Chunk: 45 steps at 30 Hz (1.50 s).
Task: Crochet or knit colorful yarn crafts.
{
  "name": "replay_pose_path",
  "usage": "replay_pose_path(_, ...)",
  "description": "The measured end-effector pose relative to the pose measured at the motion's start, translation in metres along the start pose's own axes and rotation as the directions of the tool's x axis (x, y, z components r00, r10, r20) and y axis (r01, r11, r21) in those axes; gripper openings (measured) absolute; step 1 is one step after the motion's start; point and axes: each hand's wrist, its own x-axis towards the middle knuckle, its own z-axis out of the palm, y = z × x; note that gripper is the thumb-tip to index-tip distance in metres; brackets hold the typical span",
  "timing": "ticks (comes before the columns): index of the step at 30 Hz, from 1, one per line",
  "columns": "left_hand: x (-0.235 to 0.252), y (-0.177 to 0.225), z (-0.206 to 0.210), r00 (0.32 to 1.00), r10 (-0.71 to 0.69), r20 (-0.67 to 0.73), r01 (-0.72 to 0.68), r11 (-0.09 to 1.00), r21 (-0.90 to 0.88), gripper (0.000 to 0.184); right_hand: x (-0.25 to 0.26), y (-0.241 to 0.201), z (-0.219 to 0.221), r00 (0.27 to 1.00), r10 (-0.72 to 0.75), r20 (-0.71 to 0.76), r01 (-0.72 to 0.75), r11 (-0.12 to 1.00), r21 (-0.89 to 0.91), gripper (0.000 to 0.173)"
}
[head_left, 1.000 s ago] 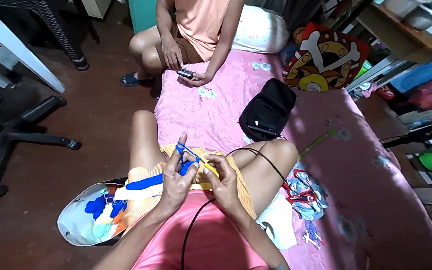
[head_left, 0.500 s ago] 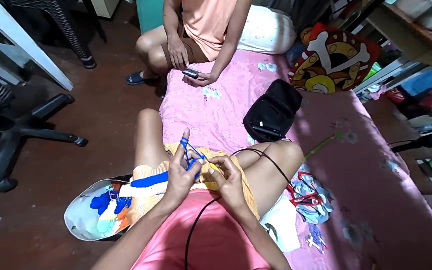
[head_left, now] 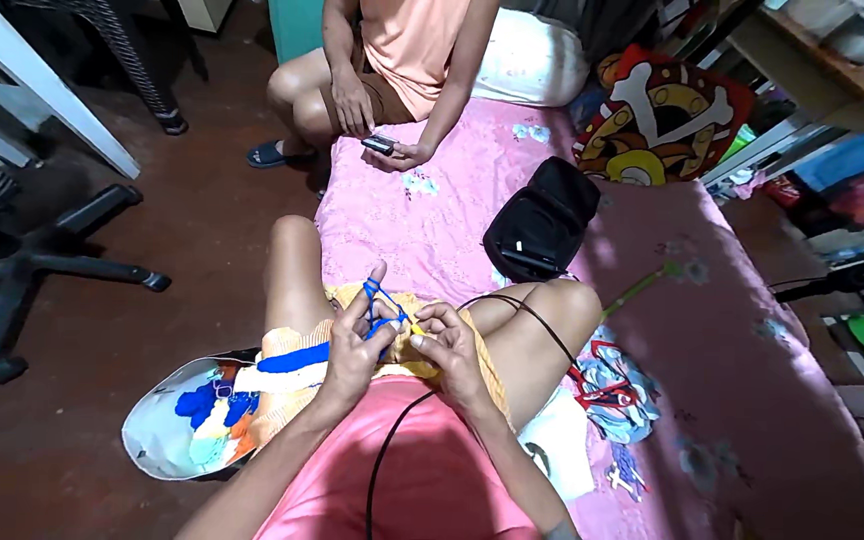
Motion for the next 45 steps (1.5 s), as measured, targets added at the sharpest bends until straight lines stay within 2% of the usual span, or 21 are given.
replay_pose_path(2,0.003,0.006,-0.001,0.997,-0.074,0.012,0.074,0.995,-0.072,0.071,-0.004,0.003,-0.003,0.967,-0.256,0.007,0.237,0.886,-0.399,0.018)
replay_pose_path(4,0.006,0.01,-0.003,0.991,-0.13,0.024,0.132,0.979,-0.153,0.07,-0.004,0.006,-0.007,0.894,-0.438,0.089,0.385,0.653,-0.652,0.015)
replay_pose_path(6,0.009,0.014,-0.008,0.981,-0.188,0.043,0.193,0.955,-0.225,0.068,-0.003,0.005,-0.01,0.84,-0.519,0.157,0.445,0.496,-0.745,0.015)
replay_pose_path(8,0.012,0.015,-0.013,0.966,-0.245,0.084,0.259,0.918,-0.3,0.068,-0.004,0.007,-0.012,0.813,-0.545,0.204,0.484,0.439,-0.757,0.015)
replay_pose_path(11,0.017,0.013,-0.021,0.931,-0.336,0.145,0.366,0.845,-0.389,0.067,-0.006,0.007,-0.015,0.84,-0.506,0.193,0.486,0.546,-0.682,0.014)
replay_pose_path(13,0.018,0.013,-0.024,0.912,-0.365,0.184,0.409,0.821,-0.399,0.067,-0.01,0.005,-0.015,0.92,-0.375,0.116,0.381,0.782,-0.493,0.012)
replay_pose_path(15,0.017,0.011,-0.024,0.926,-0.321,0.199,0.367,0.886,-0.284,0.07,-0.01,-0.001,-0.018,0.976,-0.195,0.092,0.213,0.939,-0.269,0.015)
replay_pose_path(17,0.013,0.006,-0.021,0.969,-0.159,0.189,0.156,0.987,0.029,0.068,-0.005,-0.005,-0.019,0.989,-0.075,0.131,0.098,0.979,-0.18,0.019)
replay_pose_path(18,0.01,0.002,-0.019,0.98,-0.035,0.195,-0.01,0.975,0.224,0.064,-0.003,-0.007,-0.018,0.988,-0.043,0.146,0.072,0.977,-0.198,0.021)
replay_pose_path(19,0.007,-0.005,-0.017,0.97,0.098,0.222,-0.18,0.904,0.388,0.056,-0.002,-0.01,-0.015,0.989,-0.021,0.148,0.057,0.968,-0.246,0.024)
replay_pose_path(21,0.005,-0.021,-0.015,0.895,0.32,0.31,-0.442,0.721,0.533,0.043,0.002,-0.013,-0.006,0.994,0.006,0.11,0.032,0.941,-0.337,0.032)
replay_pose_path(23,0.005,-0.029,-0.015,0.853,0.378,0.36,-0.52,0.673,0.526,0.039,0.005,-0.016,-0.001,0.997,0.023,0.074,0.003,0.946,-0.325,0.037)
replay_pose_path(25,0.004,-0.03,-0.015,0.875,0.348,0.337,-0.47,0.779,0.414,0.035,0.008,-0.014,0.0,0.999,0.046,0.008,-0.044,0.983,-0.178,0.029)
replay_pose_path(28,0.004,-0.018,-0.019,0.966,0.144,0.214,-0.176,0.975,0.136,0.021,0.01,-0.007,-0.006,0.994,0.102,-0.031,-0.1,0.993,0.069,0.023)
replay_pose_path(30,0.006,-0.015,-0.028,0.987,-0.004,0.158,-0.011,0.996,0.093,0.008,0.011,-0.005,-0.01,0.994,0.092,-0.052,-0.087,0.992,0.094,0.023)
replay_pose_path(35,0.016,-0.025,-0.062,0.926,-0.223,0.304,0.172,0.967,0.186,0.019,0.008,-0.004,-0.005,0.988,0.112,-0.105,-0.108,0.993,0.038,0.023)
replay_pose_path(38,0.019,-0.026,-0.077,0.88,-0.237,0.412,0.173,0.967,0.187,0.024,0.007,-0.006,-0.002,0.976,0.116,-0.185,-0.114,0.993,0.025,0.021)
replay_pose_path(41,0.018,-0.026,-0.07,0.9,-0.091,0.427,0.177,0.97,-0.167,0.017,0.005,-0.006,0.001,0.973,0.13,-0.192,-0.122,0.991,0.053,0.023)
replay_pose_path(42,0.017,-0.024,-0.063,0.904,-0.066,0.423,0.195,0.943,-0.269,0.025,0.003,-0.006,0.002,0.975,0.13,-0.18,-0.123,0.991,0.054,0.023)
replay_pose_path(43,0.017,-0.022,-0.056,0.904,-0.074,0.421,0.218,0.927,-0.305,0.048,0.002,-0.006,0.004,0.978,0.129,-0.167,-0.122,0.991,0.051,0.024)
replay_pose_path(45,0.016,-0.013,-0.04,0.907,-0.15,0.393,0.243,0.95,-0.198,0.091,0.001,-0.008,0.007,0.981,0.12,-0.15,-0.117,0.993,0.026,0.025)
